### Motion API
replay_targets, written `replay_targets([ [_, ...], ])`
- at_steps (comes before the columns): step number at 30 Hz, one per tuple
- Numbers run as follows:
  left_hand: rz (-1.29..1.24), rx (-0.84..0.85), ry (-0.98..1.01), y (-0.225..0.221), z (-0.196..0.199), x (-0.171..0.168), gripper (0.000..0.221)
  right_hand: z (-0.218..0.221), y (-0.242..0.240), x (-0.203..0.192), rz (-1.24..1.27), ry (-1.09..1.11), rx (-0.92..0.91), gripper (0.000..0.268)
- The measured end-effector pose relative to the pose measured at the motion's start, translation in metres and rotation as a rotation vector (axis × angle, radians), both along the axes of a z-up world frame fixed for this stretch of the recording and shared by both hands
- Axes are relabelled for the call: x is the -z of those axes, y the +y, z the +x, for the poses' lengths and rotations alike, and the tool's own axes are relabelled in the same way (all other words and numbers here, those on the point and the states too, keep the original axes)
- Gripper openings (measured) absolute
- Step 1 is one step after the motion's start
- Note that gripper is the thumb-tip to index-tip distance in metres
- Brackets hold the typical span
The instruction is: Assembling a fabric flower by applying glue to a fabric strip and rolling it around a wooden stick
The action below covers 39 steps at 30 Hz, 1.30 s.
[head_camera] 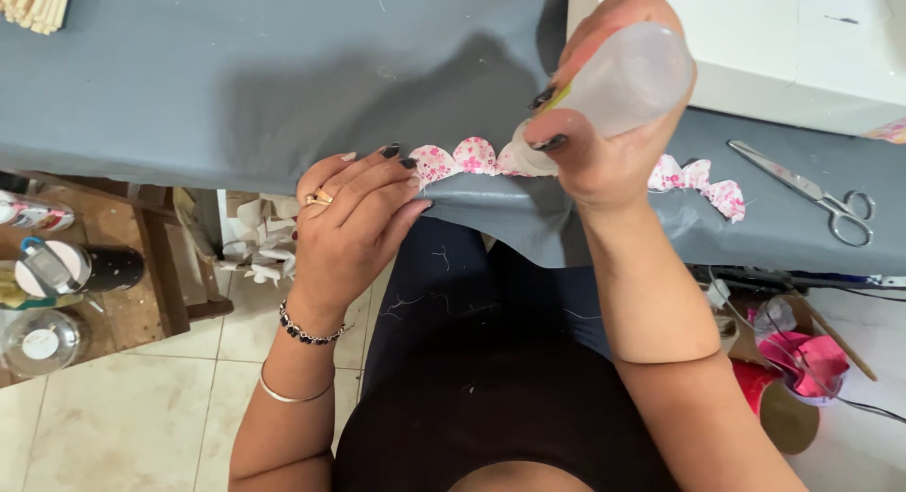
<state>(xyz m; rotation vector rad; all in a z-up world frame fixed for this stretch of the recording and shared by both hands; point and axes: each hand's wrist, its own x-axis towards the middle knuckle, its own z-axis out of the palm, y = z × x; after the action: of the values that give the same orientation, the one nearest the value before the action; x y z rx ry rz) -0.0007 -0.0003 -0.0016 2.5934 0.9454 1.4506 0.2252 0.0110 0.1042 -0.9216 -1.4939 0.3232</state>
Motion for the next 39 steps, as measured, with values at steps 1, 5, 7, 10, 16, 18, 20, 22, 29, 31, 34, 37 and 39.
replay_targets([
  [1, -0.007, 0.007, -0.008, 0.000, 0.000, -0.001, 0.011, 0.001, -0.001, 0.000, 0.013, -0.012, 0.011, 0.058],
  [5, -0.029, 0.016, -0.010, -0.001, 0.000, -0.002, 0.010, 0.009, -0.001, 0.002, 0.037, -0.004, 0.028, 0.059],
  [7, -0.029, 0.017, -0.011, -0.001, 0.001, -0.001, 0.011, 0.013, -0.003, 0.003, 0.035, -0.014, 0.053, 0.057],
  [10, -0.029, 0.021, -0.020, -0.001, 0.001, -0.001, 0.013, 0.017, -0.005, 0.002, 0.040, -0.007, 0.062, 0.058],
  [16, -0.048, 0.015, 0.014, -0.001, 0.002, 0.001, 0.019, 0.027, -0.008, 0.003, 0.069, 0.055, 0.054, 0.060],
  [18, -0.042, 0.012, 0.027, 0.000, 0.003, 0.003, 0.022, 0.032, -0.010, 0.002, 0.054, 0.051, 0.036, 0.060],
  [20, -0.047, 0.006, 0.020, -0.002, 0.002, 0.003, 0.024, 0.033, -0.011, 0.002, 0.058, 0.021, 0.035, 0.058],
  [22, -0.041, 0.004, 0.023, -0.001, 0.001, 0.004, 0.024, 0.038, -0.010, 0.006, 0.076, 0.026, 0.062, 0.054],
  [29, -0.031, 0.001, 0.029, 0.000, 0.001, 0.006, 0.025, 0.053, -0.015, 0.007, 0.087, 0.074, 0.087, 0.049],
  [31, -0.034, 0.006, 0.027, 0.000, 0.002, 0.004, 0.025, 0.056, -0.016, 0.007, 0.093, 0.063, 0.103, 0.051],
  [34, -0.035, 0.014, 0.023, -0.002, 0.003, 0.001, 0.025, 0.061, -0.018, 0.008, 0.103, 0.060, 0.120, 0.056],
  [37, -0.025, 0.013, 0.027, -0.001, 0.005, 0.000, 0.024, 0.066, -0.019, 0.007, 0.113, 0.069, 0.103, 0.059],
  [39, -0.026, 0.011, 0.036, -0.003, 0.004, 0.001, 0.023, 0.069, -0.021, 0.007, 0.112, 0.072, 0.086, 0.059],
])
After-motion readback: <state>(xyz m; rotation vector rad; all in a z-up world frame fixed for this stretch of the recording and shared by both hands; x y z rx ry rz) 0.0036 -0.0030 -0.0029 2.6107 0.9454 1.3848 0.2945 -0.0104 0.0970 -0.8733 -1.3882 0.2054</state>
